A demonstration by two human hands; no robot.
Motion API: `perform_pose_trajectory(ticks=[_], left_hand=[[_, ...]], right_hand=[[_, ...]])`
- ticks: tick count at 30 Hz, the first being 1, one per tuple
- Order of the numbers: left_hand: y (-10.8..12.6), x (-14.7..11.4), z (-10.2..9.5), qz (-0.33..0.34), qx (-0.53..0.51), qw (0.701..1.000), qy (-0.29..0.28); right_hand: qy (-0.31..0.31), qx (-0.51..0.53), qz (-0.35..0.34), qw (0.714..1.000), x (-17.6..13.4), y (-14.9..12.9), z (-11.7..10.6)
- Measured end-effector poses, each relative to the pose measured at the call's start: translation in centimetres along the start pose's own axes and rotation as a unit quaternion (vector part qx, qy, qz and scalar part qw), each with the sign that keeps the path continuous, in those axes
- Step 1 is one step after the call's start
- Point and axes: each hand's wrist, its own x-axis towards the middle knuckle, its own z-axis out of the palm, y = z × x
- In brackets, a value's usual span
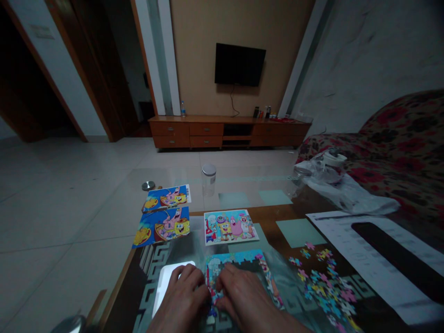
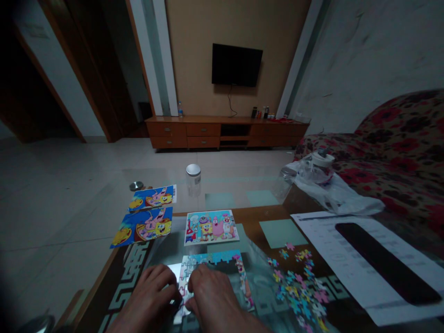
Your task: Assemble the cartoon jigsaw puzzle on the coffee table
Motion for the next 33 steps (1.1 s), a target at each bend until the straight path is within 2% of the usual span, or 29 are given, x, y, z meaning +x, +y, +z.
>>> perform_pose_trajectory(ticks=[12, 20, 24, 28, 33], left_hand=[[-0.2, -1.0, 1.4, -0.048, 0.006, 0.998, -0.034], [0.3, 0.0, -0.1, -0.027, 0.001, 0.999, -0.027], [0.4, 0.5, -1.2, -0.034, -0.015, 0.996, -0.08], [0.4, 0.7, -1.5, -0.048, -0.01, 0.992, -0.112], [0.4, 0.3, -1.1, -0.05, -0.006, 0.995, -0.087]], right_hand=[[-0.022, 0.041, 0.017, 0.999, -0.3, -0.2, -0.7], [-0.014, 0.033, 0.007, 0.999, 0.0, 0.4, 0.1], [-0.008, 0.043, 0.008, 0.999, -0.1, 0.4, 0.2], [-0.003, 0.05, -0.001, 0.999, -0.3, 0.5, 0.0], [-0.022, 0.057, 0.021, 0.998, -0.2, 0.9, 0.3]])
